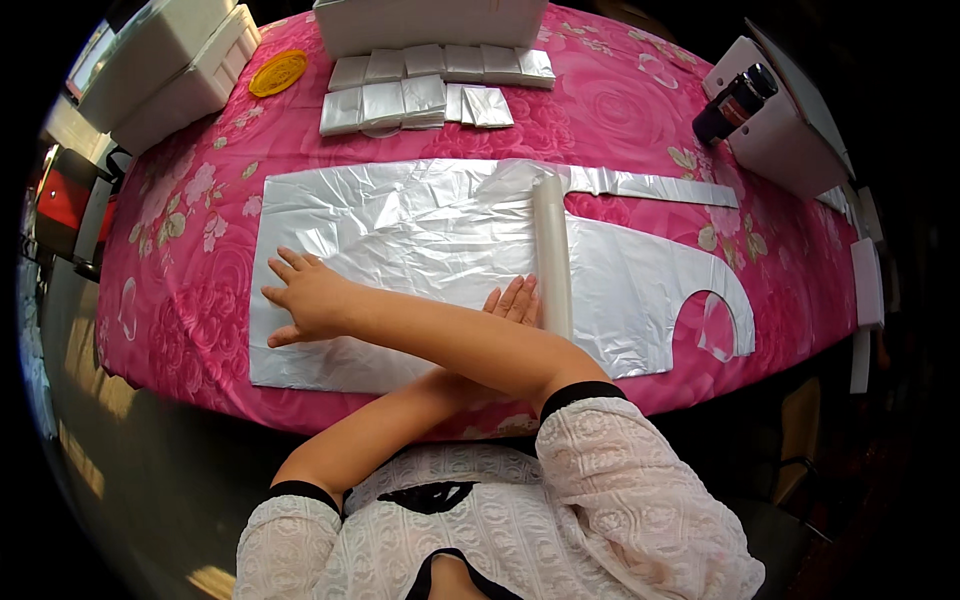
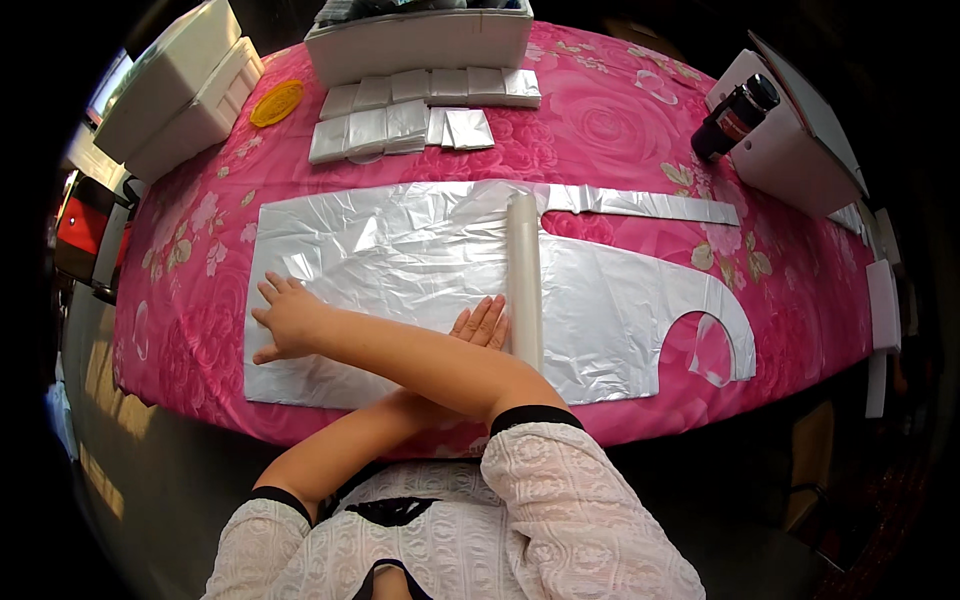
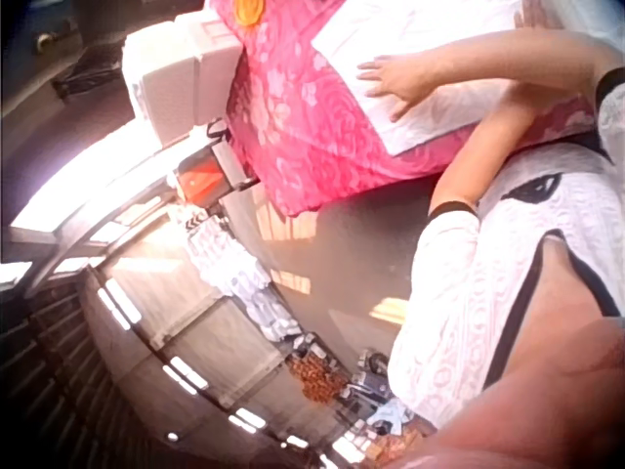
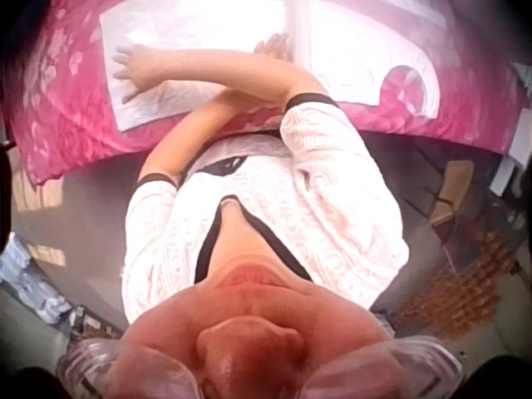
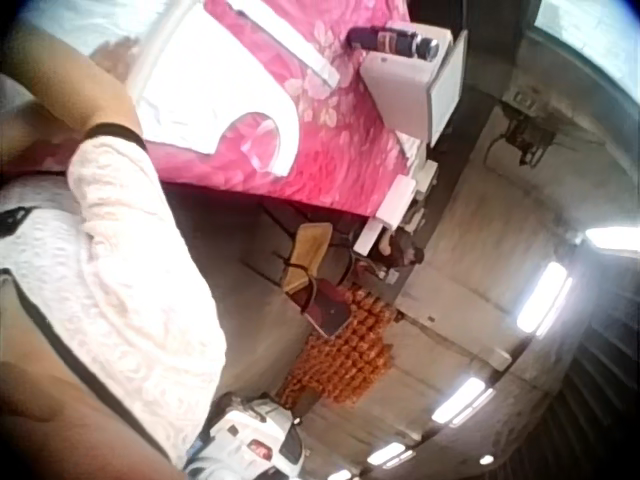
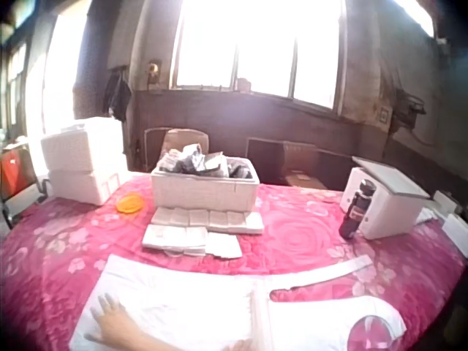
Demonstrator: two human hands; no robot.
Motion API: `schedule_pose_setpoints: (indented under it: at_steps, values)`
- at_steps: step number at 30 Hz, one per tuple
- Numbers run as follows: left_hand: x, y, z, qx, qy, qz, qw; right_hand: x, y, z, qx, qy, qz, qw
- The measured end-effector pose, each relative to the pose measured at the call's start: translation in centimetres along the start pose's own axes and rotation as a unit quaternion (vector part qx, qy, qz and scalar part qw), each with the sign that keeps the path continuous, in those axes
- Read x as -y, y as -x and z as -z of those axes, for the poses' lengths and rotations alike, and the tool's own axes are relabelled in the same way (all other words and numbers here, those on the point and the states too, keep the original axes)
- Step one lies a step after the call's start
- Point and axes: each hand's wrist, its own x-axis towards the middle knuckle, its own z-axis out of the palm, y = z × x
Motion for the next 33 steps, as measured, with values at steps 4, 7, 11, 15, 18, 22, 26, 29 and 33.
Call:
schedule_pose_setpoints:
  at_steps: [4, 7, 11, 15, 18, 22, 26, 29, 33]
  values:
    - [1.9, 3.0, 4.6, 0.011, 0.113, 0.069, 0.991, 1.2, 3.7, 6.1, 0.025, -0.127, -0.033, 0.991]
    - [4.4, 6.6, 5.2, -0.039, 0.042, 0.106, 0.993, -2.2, 5.8, 7.8, -0.231, -0.083, -0.115, 0.963]
    - [6.7, 7.5, 7.1, -0.079, -0.072, 0.154, 0.982, -8.5, 7.4, 6.6, -0.196, 0.066, -0.179, 0.962]
    - [7.9, 8.8, 6.4, -0.024, -0.065, 0.228, 0.971, -10.1, 7.1, 4.9, -0.175, 0.121, -0.182, 0.96]
    - [8.0, 9.0, 6.5, -0.04, -0.048, 0.225, 0.972, -9.9, 6.9, 5.9, -0.205, 0.073, -0.215, 0.952]
    - [8.2, 9.0, 6.3, -0.041, -0.041, 0.229, 0.972, -12.1, 11.1, 11.9, -0.396, -0.29, -0.235, 0.839]
    - [8.0, 9.4, 7.0, -0.022, -0.046, 0.221, 0.974, -16.0, 23.2, 17.6, -0.606, -0.432, -0.193, 0.639]
    - [8.2, 9.5, 7.3, -0.054, 0.012, 0.212, 0.976, -21.1, 37.9, 19.9, -0.764, -0.403, -0.35, 0.363]
    - [8.7, 10.7, 7.8, -0.115, 0.092, 0.247, 0.958, -17.8, 43.1, 15.5, -0.753, -0.07, -0.428, 0.495]
